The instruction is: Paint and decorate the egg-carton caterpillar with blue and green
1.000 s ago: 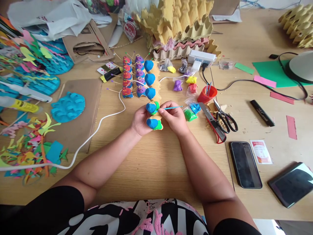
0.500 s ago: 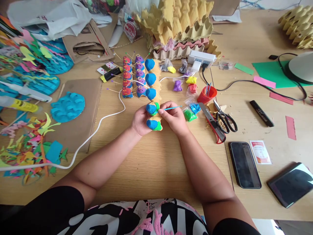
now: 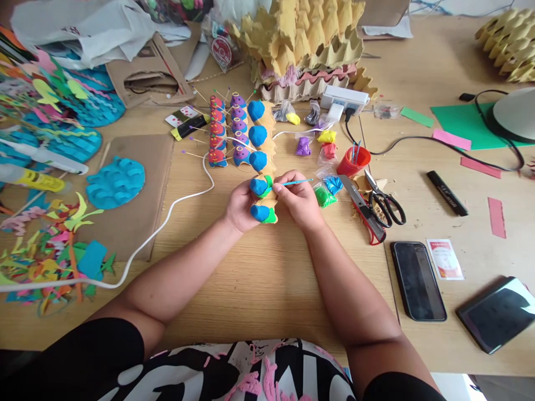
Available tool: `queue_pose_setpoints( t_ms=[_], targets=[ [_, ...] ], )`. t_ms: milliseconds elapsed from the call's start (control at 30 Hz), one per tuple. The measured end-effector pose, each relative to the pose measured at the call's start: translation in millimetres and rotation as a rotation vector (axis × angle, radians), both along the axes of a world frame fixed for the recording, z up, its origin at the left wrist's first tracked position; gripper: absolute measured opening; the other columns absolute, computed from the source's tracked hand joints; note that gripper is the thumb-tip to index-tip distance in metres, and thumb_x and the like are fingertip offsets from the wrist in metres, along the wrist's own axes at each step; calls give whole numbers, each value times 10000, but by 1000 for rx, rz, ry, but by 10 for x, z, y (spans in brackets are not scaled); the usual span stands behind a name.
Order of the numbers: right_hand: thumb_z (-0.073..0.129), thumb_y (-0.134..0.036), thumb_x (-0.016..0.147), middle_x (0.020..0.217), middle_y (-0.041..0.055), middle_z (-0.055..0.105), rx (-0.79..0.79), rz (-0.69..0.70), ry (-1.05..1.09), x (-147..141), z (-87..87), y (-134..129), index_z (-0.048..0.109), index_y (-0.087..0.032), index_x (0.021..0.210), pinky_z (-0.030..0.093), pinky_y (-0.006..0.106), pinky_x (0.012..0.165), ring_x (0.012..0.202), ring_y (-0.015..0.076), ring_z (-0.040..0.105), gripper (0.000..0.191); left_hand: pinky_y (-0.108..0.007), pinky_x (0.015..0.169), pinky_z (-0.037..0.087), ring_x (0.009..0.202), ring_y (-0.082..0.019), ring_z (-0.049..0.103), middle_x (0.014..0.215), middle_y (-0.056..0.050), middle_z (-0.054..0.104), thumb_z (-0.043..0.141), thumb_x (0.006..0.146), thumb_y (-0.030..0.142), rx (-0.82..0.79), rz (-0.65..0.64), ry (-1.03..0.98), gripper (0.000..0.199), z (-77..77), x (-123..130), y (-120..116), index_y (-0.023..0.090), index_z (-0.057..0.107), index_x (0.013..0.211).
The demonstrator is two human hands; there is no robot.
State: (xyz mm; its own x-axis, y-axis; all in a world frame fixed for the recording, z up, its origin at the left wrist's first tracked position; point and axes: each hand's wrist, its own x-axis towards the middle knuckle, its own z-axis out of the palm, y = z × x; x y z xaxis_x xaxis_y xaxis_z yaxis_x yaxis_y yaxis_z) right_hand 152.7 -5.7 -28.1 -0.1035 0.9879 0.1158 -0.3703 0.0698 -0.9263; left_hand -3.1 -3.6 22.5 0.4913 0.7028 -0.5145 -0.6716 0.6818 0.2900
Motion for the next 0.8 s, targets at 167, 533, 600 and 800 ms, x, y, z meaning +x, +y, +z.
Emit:
queue_pose_setpoints(
  t_ms=[167,533,600,800],
  targets=[
    [1022,-562,759,787,-40,688,-29,60,55,24,3,-1,641,-266,834,509,311,720,728,151,598,488,-310,587,613,578,-201,715,696,-75,731,328,1126,227,22,-34,-36,499,-13,-10,-1,162,717,819],
    [1003,-606,771,775,-44,670,-12,-6,-32,10,-32,-6,626,-277,854,502,321,725,729,157,599,507,-269,552,564,543,-175,699,672,-62,736,333,1147,231,6,9,-31,515,-49,-8,12,146,719,817],
    [997,-616,772,766,-48,652,-22,13,-17,20,-43,-6,622,-280,865,511,324,720,725,159,596,512,-274,548,563,545,-182,700,674,-67,738,360,1133,225,0,5,-36,487,-45,-12,5,150,718,812],
    [981,-652,781,771,-40,651,-16,3,-52,12,-30,-2,622,-283,880,533,326,705,725,163,613,524,-292,516,551,494,-192,663,630,-66,710,332,1151,288,-15,-13,-22,540,-73,-31,6,150,729,813]
  ],
)
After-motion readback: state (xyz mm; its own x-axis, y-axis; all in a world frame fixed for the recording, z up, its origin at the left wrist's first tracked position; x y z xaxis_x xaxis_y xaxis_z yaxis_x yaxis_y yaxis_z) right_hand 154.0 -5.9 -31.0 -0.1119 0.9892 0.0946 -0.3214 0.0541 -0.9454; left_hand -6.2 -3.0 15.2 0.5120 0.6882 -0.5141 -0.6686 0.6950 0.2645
